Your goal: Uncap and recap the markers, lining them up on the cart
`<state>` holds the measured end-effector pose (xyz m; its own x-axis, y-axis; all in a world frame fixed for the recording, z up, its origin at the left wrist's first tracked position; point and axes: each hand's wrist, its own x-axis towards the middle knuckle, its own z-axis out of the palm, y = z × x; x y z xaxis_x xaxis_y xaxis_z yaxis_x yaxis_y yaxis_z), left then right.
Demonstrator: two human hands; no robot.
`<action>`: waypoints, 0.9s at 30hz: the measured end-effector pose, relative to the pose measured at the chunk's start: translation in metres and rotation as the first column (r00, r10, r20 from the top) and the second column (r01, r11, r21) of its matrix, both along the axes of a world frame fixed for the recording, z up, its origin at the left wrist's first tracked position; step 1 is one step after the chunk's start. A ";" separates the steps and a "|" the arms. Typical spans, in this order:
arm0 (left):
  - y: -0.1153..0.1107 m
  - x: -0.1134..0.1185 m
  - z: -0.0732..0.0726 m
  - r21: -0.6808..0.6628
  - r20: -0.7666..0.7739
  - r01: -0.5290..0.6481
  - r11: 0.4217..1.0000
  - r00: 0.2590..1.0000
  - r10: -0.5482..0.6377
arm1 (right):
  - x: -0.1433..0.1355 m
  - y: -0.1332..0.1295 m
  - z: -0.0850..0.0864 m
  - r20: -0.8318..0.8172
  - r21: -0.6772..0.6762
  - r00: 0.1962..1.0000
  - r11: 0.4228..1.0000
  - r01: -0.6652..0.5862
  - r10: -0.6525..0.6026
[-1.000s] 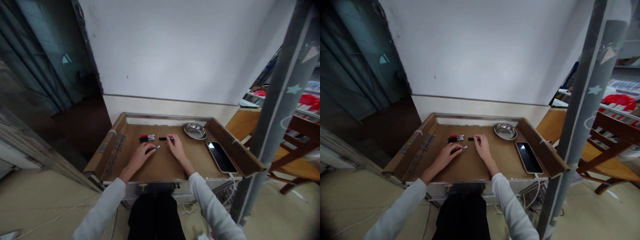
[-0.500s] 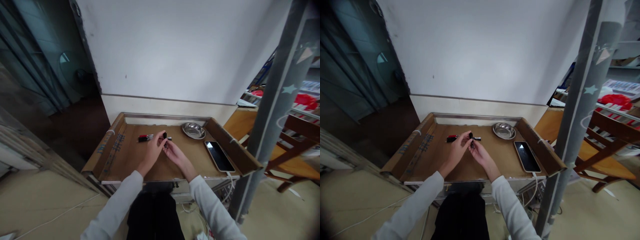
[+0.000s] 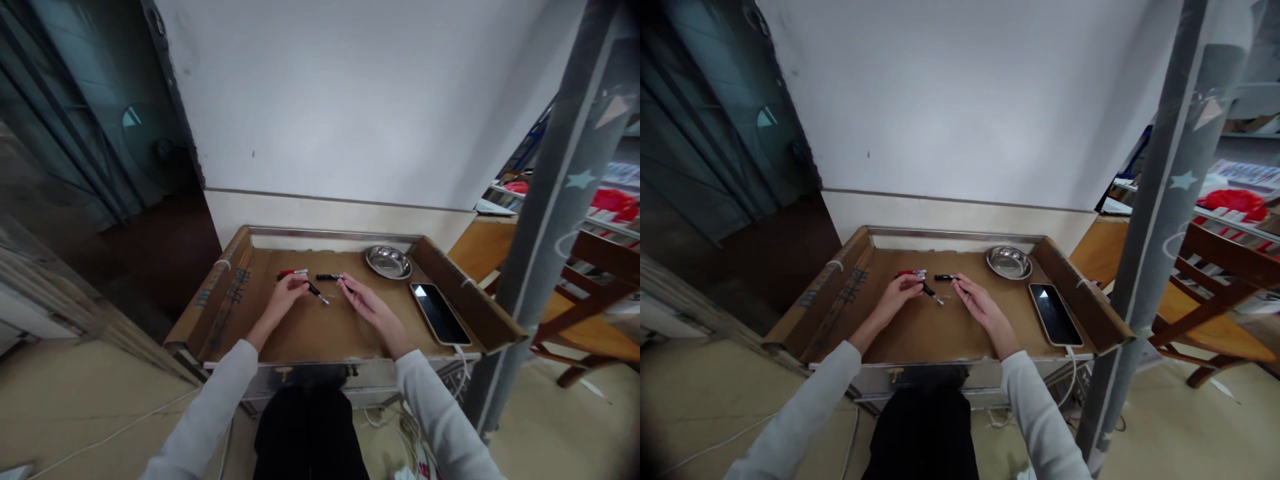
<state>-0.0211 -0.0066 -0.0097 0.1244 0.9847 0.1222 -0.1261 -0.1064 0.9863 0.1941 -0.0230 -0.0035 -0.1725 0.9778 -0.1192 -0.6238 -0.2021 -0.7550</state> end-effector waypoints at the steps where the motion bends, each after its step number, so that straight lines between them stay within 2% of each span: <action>1: -0.002 0.002 -0.003 0.005 -0.065 0.080 0.997 0.995 -0.080 | 0.003 0.000 0.001 0.035 0.020 0.999 0.999 0.037 -0.037; 3: -0.005 0.010 -0.008 0.072 -0.241 0.187 0.980 0.956 -0.165 | 0.007 -0.001 0.001 0.103 0.055 0.990 0.994 0.091 -0.096; 5: -0.007 0.017 -0.011 0.190 -0.434 0.245 0.951 0.889 -0.143 | 0.009 -0.002 -0.002 0.172 0.092 0.976 0.989 0.120 -0.134; 7: -0.004 0.022 -0.014 0.313 -0.581 0.257 0.914 0.813 -0.029 | 0.010 -0.002 -0.007 0.253 0.145 0.952 0.980 0.139 -0.173; 10: 0.007 0.024 -0.017 0.476 -0.690 0.249 0.843 0.700 0.183 | 0.006 0.001 -0.017 0.418 0.253 0.883 0.961 0.113 -0.214; 13: 0.018 0.021 -0.020 0.574 -0.719 0.246 0.781 0.609 0.335 | -0.002 0.006 -0.025 0.580 0.403 0.772 0.915 0.002 -0.258; 15: 0.022 0.019 -0.019 0.600 -0.724 0.245 0.761 0.571 0.387 | -0.010 0.009 -0.027 0.652 0.483 0.700 0.872 -0.086 -0.292; 18: 0.023 0.019 -0.018 0.604 -0.735 0.262 0.752 0.549 0.399 | -0.019 0.012 -0.026 0.747 0.542 0.577 0.805 -0.240 -0.330; 22: 0.024 0.018 -0.021 0.593 -0.732 0.302 0.747 0.588 0.343 | -0.020 0.010 -0.020 0.811 0.579 0.382 0.697 -0.423 -0.442; 24: 0.025 0.017 -0.023 0.583 -0.725 0.310 0.751 0.617 0.307 | -0.016 0.007 -0.017 0.806 0.592 0.327 0.663 -0.458 -0.494; 27: 0.023 0.016 -0.023 0.591 -0.699 0.279 0.757 0.646 0.307 | -0.006 0.000 -0.013 0.785 0.610 0.249 0.642 -0.464 -0.567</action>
<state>-0.0050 0.0159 -0.0330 0.4424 0.7131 0.5439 0.5898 -0.6881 0.4226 0.1876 -0.0232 -0.0169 -0.3954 0.7870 0.4736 0.5806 0.6137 -0.5351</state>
